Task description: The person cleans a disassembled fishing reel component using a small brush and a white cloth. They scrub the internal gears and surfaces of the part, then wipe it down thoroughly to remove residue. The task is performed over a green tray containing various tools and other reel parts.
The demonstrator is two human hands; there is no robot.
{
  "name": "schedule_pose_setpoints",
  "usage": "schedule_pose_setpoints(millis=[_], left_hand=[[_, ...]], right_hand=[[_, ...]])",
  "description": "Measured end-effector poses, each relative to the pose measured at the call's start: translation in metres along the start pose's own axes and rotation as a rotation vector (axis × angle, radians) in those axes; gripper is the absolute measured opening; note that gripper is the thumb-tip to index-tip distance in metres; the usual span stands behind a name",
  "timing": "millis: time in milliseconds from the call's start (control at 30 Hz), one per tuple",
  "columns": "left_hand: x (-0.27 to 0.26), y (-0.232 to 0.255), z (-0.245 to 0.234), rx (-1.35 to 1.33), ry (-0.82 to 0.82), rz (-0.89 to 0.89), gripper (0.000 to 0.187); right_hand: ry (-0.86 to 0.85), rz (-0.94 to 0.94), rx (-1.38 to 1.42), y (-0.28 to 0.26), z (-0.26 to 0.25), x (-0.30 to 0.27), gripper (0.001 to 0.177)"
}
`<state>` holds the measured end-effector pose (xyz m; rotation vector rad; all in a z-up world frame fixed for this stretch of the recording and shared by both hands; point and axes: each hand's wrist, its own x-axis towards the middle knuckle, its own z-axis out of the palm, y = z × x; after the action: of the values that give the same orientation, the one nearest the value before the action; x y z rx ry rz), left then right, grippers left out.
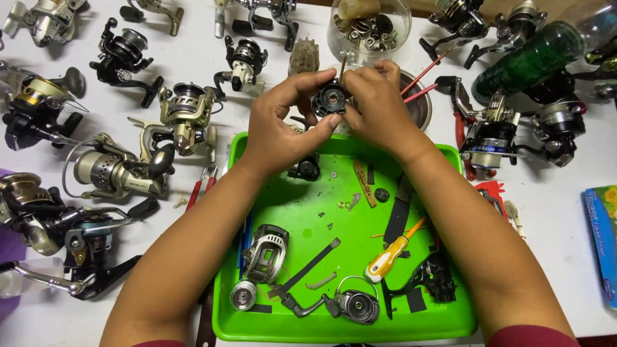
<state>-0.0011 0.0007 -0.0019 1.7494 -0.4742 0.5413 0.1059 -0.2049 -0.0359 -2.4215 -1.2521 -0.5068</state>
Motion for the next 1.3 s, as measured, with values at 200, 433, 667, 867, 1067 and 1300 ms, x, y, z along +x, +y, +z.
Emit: schedule_pose_setpoints(millis=[200, 433, 667, 867, 1067, 1300], left_hand=[[0.0, 0.002, -0.001, -0.05, -0.062, 0.073, 0.045], [-0.002, 0.003, 0.0, -0.044, -0.064, 0.038, 0.047], [-0.003, 0.005, 0.0, -0.038, -0.063, 0.021, 0.049], [-0.004, 0.008, -0.001, -0.029, -0.093, -0.001, 0.05], [-0.004, 0.011, -0.001, -0.065, -0.11, 0.003, 0.051], [-0.008, 0.007, 0.003, -0.171, -0.125, -0.068, 0.054]], right_hand=[[0.019, -0.02, 0.006, -0.001, -0.003, 0.003, 0.02], [0.007, -0.004, 0.001, 0.001, 0.001, -0.001, 0.032], [-0.021, 0.038, 0.08, -0.005, -0.007, 0.002, 0.031], [-0.048, 0.064, 0.232, -0.013, -0.027, 0.004, 0.01], [0.104, 0.183, 0.413, -0.037, -0.081, 0.007, 0.009], [0.326, 0.408, 0.763, -0.076, -0.142, -0.011, 0.011]])
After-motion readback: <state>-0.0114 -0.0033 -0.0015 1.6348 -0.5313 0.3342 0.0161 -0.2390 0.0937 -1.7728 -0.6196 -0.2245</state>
